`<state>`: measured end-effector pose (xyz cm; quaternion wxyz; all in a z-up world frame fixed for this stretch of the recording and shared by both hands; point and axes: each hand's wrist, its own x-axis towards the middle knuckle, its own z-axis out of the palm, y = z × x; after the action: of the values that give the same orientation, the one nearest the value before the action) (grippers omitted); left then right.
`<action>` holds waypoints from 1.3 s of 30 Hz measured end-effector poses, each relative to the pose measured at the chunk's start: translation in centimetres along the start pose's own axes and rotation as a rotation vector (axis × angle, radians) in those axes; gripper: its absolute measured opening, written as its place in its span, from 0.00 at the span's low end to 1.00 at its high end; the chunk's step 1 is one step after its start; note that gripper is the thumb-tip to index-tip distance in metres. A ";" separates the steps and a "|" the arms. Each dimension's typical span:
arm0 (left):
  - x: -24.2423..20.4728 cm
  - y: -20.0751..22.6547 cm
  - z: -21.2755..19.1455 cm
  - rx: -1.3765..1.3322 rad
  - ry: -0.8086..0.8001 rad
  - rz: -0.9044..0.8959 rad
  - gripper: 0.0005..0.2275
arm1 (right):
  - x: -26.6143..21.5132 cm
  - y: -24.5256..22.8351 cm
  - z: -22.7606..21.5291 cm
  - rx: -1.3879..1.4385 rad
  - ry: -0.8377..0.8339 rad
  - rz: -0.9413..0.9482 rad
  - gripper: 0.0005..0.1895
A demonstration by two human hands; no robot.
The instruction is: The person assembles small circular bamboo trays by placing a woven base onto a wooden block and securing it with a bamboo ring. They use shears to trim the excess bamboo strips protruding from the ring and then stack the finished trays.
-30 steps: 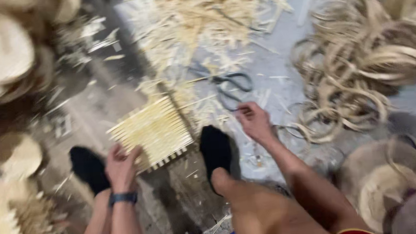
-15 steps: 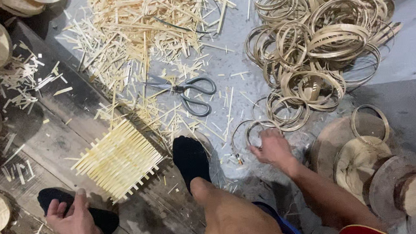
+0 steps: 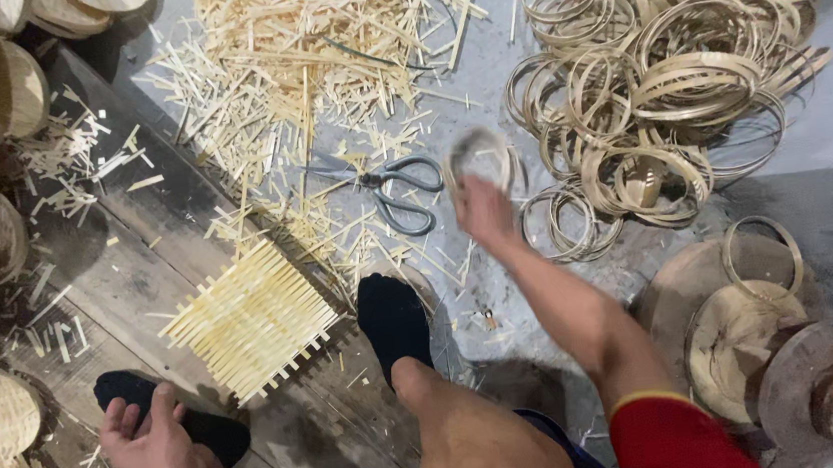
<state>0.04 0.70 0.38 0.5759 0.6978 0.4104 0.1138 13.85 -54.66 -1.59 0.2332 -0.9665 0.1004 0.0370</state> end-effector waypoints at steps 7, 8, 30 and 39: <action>-1.1 0.9 -0.9 0.164 -0.009 -0.019 0.29 | 5.3 -0.5 -4.0 -0.193 0.131 -0.219 0.21; -1.1 1.0 -1.2 0.145 -0.003 -0.039 0.29 | 4.5 -0.5 -4.3 -0.204 0.203 -0.275 0.24; -1.2 1.4 -0.7 0.000 -0.027 -0.038 0.27 | -13.3 5.7 -5.3 -0.192 -0.169 0.060 0.09; -2.5 6.0 0.8 0.025 0.047 0.007 0.25 | 1.2 2.2 -2.2 0.169 0.248 0.208 0.07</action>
<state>1.61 -1.59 6.32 0.5571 0.7035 0.4226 0.1271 14.64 -57.83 -0.73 0.2944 -0.9250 0.2307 -0.0672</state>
